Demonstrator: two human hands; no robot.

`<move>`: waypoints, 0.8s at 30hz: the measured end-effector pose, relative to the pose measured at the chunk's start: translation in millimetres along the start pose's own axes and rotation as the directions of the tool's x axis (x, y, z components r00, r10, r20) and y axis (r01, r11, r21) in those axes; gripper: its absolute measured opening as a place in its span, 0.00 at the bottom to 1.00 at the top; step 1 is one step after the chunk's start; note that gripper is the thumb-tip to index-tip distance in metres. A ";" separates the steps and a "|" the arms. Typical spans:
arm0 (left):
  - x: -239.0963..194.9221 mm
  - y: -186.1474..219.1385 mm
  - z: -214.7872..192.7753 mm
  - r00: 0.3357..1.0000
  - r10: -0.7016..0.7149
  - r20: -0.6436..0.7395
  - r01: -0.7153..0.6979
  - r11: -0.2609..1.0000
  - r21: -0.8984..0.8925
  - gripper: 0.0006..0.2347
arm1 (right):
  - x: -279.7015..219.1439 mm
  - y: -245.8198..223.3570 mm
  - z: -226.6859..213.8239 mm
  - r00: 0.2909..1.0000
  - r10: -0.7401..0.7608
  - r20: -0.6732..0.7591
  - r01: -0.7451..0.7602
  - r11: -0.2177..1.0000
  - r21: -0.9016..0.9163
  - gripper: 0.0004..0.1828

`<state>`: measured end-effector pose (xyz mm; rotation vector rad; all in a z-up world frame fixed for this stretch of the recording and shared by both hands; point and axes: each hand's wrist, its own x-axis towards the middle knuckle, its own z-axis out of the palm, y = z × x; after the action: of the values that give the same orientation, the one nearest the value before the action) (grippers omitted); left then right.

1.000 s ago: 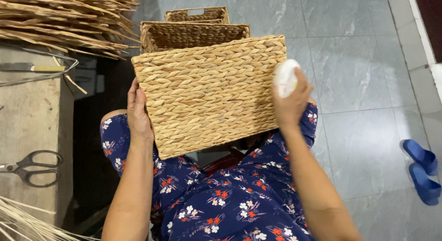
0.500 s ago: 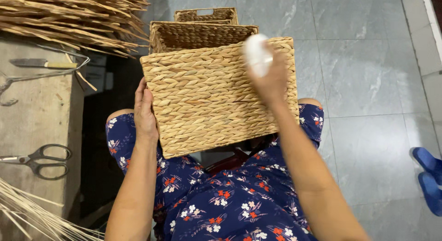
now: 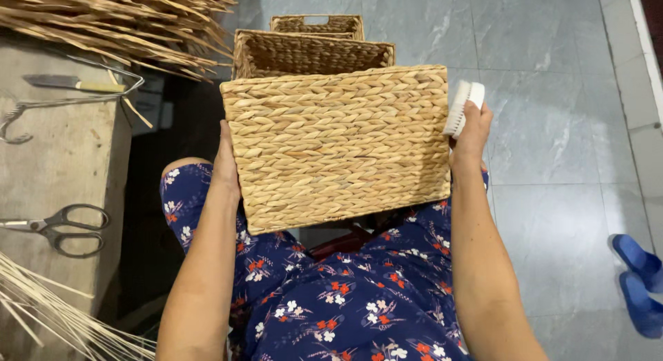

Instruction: The person sits on a chair and uses a white brush to clean the exterior and interior surfaces of a woven basket. They rotate the basket to reach all sides and then place it on top of other finished baskets.

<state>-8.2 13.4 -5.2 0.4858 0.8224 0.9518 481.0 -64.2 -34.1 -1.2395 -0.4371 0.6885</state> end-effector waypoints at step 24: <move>-37.7 8.0 9.4 0.858 0.513 -0.010 -0.502 0.835 -0.224 0.17 | -110.8 -110.2 16.0 0.960 -0.016 0.280 -0.030 0.987 0.159 0.36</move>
<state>-17.0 -15.1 21.0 0.5449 0.5343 1.5023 416.6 -147.3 82.6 -0.9931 -0.5988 0.8944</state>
